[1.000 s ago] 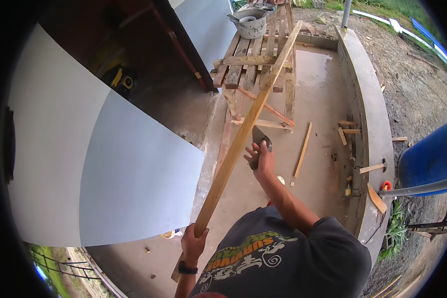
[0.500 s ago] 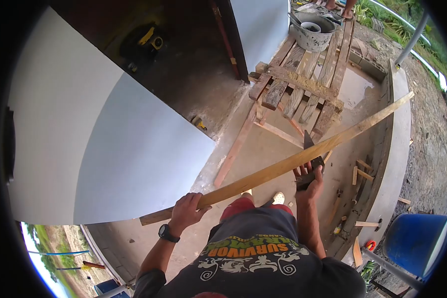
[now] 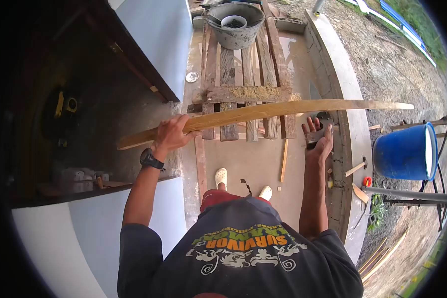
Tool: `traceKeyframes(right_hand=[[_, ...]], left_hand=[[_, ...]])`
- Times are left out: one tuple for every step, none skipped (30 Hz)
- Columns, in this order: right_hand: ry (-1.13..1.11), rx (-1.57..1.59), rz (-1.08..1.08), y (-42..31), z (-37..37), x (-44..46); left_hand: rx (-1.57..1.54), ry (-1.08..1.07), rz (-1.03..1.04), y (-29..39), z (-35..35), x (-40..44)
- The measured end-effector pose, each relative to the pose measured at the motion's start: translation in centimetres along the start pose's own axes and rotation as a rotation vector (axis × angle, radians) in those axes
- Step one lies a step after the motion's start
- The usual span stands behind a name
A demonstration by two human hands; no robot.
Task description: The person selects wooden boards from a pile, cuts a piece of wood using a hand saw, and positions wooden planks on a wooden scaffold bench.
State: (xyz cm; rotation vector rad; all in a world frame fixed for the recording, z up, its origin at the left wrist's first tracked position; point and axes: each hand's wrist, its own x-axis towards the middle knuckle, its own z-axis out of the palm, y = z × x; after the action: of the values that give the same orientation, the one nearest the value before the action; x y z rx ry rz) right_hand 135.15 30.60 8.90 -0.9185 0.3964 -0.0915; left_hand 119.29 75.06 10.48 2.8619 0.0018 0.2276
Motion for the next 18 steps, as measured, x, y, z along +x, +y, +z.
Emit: traceKeyframes(right_hand=[[0.064,0.052,0.01,0.0,-1.0,-0.8],[0.103,0.07,-0.026,0.0,-3.3,-1.7],[0.178,0.056,-0.041,0.4,-7.0,-3.4],[0.253,0.031,-0.049,0.5,-10.1,-5.6],[0.366,-0.002,-0.118,-0.1,-11.6,-7.8],[0.48,-0.043,-0.178,-0.7,-12.9,-9.9],[0.511,-0.052,-0.183,-1.0,-14.2,-11.1],[0.615,-0.178,-0.284,-1.8,-16.6,-13.4],[0.689,-0.257,-0.404,-1.7,-17.7,-13.4],[0.711,-0.194,-0.437,-2.0,-18.6,-12.6],[0.762,-0.163,-0.458,-2.9,-20.1,-14.4],[0.805,-0.151,-0.492,-3.7,-19.3,-15.2],[0.849,-0.143,-0.501,-4.1,-19.3,-15.5],[0.837,-0.176,-0.546,-4.4,-19.4,-15.6],[0.814,-0.209,-0.588,-4.7,-19.4,-15.9],[0.801,-0.171,-0.573,-5.3,-18.9,-16.2],[0.809,-0.155,-0.588,-5.8,-17.9,-16.2],[0.78,-0.145,-0.608,-6.0,-16.7,-16.6]], left_hand=[[0.016,-0.035,0.014,-3.5,0.4,0.8],[0.03,-0.054,0.03,-7.0,1.2,0.6],[0.047,-0.074,0.052,-10.3,1.6,0.0],[0.057,-0.101,0.075,-13.1,1.6,-1.5],[0.067,-0.125,0.085,-15.3,1.8,-2.1],[0.065,-0.13,0.095,-16.2,-0.3,-1.2],[0.066,-0.138,0.096,-16.8,-2.5,-0.9],[0.053,-0.19,0.094,-17.9,-2.7,-3.6],[0.083,-0.18,0.086,-19.7,-3.8,-4.0],[0.122,-0.124,0.118,-21.7,-4.7,-1.1],[0.169,-0.107,0.121,-22.9,-5.0,-0.6],[0.206,-0.124,0.115,-24.0,-5.3,-2.4],[0.208,-0.116,0.093,-25.5,-5.2,-2.9],[0.214,-0.102,0.06,-27.1,-5.4,-3.5],[0.214,-0.105,0.082,-28.9,-6.0,-4.4],[0.212,-0.199,0.025,-30.5,-6.4,-4.9],[0.211,-0.291,-0.03,-31.6,-6.7,-5.2],[0.228,-0.356,-0.132,-32.2,-7.0,-6.0]])
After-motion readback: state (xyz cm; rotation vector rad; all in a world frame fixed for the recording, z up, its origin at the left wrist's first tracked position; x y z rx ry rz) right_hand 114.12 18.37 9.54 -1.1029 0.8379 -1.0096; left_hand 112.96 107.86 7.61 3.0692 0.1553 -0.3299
